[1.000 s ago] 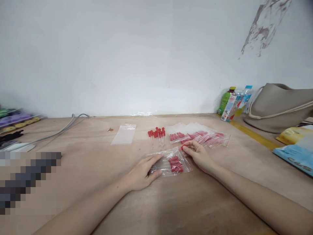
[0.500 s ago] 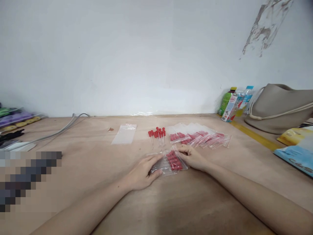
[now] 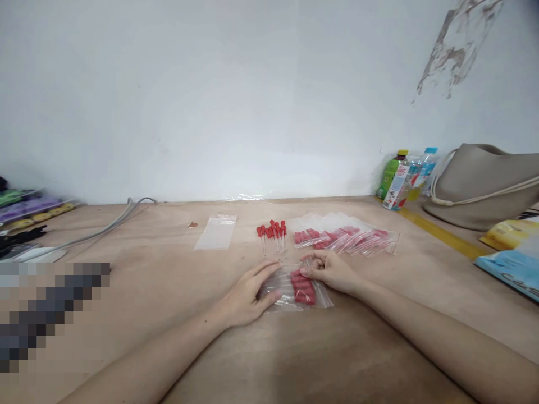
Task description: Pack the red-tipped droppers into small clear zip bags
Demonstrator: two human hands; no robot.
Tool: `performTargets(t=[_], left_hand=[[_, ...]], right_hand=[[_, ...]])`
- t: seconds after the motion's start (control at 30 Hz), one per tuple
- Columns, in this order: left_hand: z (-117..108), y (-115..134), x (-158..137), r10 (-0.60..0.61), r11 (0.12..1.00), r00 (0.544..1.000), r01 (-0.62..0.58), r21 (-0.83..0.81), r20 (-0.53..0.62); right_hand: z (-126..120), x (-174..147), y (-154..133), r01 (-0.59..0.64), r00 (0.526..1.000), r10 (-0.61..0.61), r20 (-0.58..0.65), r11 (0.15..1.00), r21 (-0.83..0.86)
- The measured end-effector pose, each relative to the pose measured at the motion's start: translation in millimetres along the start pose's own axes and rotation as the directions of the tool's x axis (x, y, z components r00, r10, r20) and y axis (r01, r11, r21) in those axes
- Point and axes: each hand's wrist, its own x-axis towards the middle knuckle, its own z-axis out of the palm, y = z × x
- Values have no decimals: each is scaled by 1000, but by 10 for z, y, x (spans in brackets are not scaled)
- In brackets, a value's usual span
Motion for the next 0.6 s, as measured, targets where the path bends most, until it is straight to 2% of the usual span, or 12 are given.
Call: performTargets(t=[0.1,0.17,0.23,0.3,0.37,0.43,0.53,0.6], left_hand=[[9,-118,18,-75,994,987,86,67,-145],[-10,-250,45,-99,974,950,154,168,-296],[-66,-406,73,-93,920,909,234,313,-406],[-156,-565,91,-121,827,871,354,437,-476],[-260,-708,94,-191,723,837,473,504,-513],[-353,-828,87,-284,630,799,573,525,-530],[-432,-965,79,-452,542,739,672,505,-499],[-446,-1032,82,-524,526,718,696,489,-459]], right_hand=[[-19,-28,-16,36,999,-38,33,997,68],[-31,-60,-35,102,994,-106,35,988,120],[-55,-95,-55,159,985,-166,39,978,138],[-112,-118,-74,187,981,-192,21,971,149],[-216,-115,-93,211,977,-202,-72,963,165],[-351,-70,-118,240,954,-194,-229,951,195],[-521,98,-167,304,864,-166,-476,925,229],[-548,266,-185,334,803,-157,-575,918,215]])
